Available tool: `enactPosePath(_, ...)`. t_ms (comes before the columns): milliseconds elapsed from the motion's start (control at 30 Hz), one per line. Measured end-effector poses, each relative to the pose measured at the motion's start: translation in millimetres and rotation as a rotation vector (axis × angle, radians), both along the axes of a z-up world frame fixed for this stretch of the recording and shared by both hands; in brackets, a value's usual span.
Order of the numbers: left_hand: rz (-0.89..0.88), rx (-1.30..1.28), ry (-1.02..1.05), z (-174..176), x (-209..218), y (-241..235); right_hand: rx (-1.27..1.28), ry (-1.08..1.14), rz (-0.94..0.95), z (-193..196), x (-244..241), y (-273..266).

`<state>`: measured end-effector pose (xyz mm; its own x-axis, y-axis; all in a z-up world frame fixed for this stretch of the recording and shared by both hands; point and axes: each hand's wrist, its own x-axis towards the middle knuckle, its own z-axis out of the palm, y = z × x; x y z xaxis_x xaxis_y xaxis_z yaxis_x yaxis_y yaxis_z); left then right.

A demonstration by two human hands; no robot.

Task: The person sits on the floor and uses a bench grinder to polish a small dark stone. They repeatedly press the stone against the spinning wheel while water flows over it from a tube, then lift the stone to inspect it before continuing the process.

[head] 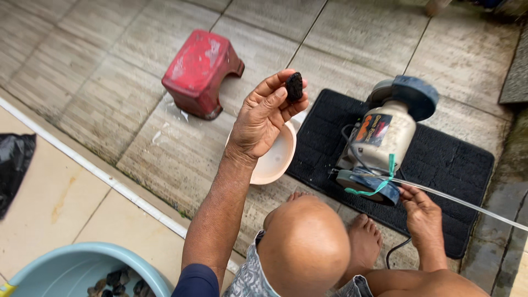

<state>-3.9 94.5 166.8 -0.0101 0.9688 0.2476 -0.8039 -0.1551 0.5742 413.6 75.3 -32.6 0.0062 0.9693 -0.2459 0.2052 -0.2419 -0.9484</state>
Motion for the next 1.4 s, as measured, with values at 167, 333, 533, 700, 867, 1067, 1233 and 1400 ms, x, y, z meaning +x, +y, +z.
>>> enactPosePath(167, -0.033, 0.023, 0.052, 43, 10, 7, -0.007, 0.049, -0.021, 7, -2, -2)
enactPosePath(333, -0.067, 0.007, 0.058, 59, 12, 11, -0.040, 0.054, -0.057, 20, -8, -3)
enactPosePath(533, -0.049, 0.017, 0.080, 50, 4, 19, -0.008, 0.067, -0.062, 10, -7, -2)
enactPosePath(700, 0.002, 0.063, 0.113, 38, 0, 26, -0.028, 0.051, -0.047, 10, -7, -2)
enactPosePath(867, 0.047, 0.088, 0.138, 29, 3, 27, -0.036, 0.034, -0.054, 17, -10, -4)
enactPosePath(1067, 0.140, 0.083, 0.196, 21, 6, 26, -0.018, 0.050, -0.047, 13, -8, -3)
enactPosePath(1233, 0.329, 0.027, 0.397, 15, 10, 26, -0.011, 0.049, -0.035, 8, -6, -2)
enactPosePath(1400, 0.398, 0.015, 0.536, 13, 14, 22, 0.000, 0.029, -0.026, 5, -4, -2)
